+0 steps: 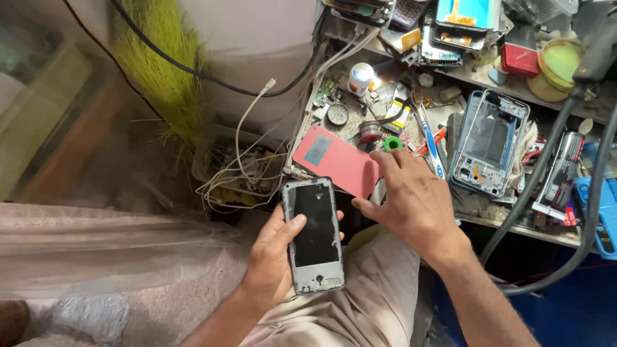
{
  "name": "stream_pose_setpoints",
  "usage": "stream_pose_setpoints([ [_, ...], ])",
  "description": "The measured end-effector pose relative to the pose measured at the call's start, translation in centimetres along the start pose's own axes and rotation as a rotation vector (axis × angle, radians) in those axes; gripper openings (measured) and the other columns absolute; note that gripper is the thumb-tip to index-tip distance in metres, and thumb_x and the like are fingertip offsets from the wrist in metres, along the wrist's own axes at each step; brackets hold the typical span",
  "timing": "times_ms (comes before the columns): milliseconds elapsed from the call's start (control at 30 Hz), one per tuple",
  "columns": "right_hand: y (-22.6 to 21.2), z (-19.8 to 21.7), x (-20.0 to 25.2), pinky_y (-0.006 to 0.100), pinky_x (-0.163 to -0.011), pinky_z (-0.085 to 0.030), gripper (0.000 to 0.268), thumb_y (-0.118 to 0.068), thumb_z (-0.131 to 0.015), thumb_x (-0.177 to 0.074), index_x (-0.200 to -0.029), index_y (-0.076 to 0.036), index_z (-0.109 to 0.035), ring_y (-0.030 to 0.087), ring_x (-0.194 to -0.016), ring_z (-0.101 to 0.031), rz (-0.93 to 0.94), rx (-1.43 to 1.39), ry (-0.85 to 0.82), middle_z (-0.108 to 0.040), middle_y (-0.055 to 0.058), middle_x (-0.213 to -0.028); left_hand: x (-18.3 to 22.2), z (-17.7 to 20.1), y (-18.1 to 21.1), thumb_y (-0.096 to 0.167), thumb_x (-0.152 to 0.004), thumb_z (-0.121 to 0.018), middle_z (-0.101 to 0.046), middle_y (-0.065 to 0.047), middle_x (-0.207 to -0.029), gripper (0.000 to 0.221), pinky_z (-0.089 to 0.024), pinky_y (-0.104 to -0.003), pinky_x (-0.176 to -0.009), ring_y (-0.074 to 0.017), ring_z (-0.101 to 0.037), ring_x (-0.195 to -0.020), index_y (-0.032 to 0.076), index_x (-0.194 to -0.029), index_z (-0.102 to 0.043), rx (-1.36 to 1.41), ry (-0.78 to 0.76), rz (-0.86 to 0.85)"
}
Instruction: The person holds a disassembled smartphone and uses an orange utility knife to scrape adhesive residue from the phone's frame. They work along the edges and corners of the device while seated on the floor.
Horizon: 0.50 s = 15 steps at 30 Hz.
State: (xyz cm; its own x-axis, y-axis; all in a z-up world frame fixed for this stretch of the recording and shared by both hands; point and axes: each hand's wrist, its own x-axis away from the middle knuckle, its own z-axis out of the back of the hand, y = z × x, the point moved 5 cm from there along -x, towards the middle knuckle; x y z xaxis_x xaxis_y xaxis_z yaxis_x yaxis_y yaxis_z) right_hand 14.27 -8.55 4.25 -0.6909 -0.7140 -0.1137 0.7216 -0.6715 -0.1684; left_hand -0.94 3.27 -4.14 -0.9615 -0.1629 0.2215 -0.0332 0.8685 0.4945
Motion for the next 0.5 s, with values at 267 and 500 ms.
stream_pose_setpoints([
  [267,1.8,0.9,1.0,0.042,-0.085,-0.052,0.076,-0.042,-0.092,-0.060,-0.120,-0.008,-0.062,0.029,-0.097,-0.066,-0.059,-0.215,-0.036,-0.066,0.011,-0.106,0.7,0.5,1.5,0.013,-0.100,-0.048,-0.066,-0.028,-0.123,0.044,-0.060,-0.046,-0.085,-0.0331,-0.072,-0.100,0.001,-0.141,-0.043,-0.026,0.086,-0.021],
  [500,8.0,3.8,-0.2,0.043,-0.085,-0.054,0.064,-0.044,-0.092,-0.071,-0.115,-0.005,-0.066,0.026,-0.097,-0.068,-0.314,-0.112,0.091,-0.068,0.011,-0.106,0.7,0.4,1.9,0.013,-0.101,-0.049,-0.065,-0.028,-0.122,0.043,-0.060,-0.046,-0.085,-0.0324,-0.071,-0.101,0.000,-0.141,-0.043,-0.008,0.032,-0.041],
])
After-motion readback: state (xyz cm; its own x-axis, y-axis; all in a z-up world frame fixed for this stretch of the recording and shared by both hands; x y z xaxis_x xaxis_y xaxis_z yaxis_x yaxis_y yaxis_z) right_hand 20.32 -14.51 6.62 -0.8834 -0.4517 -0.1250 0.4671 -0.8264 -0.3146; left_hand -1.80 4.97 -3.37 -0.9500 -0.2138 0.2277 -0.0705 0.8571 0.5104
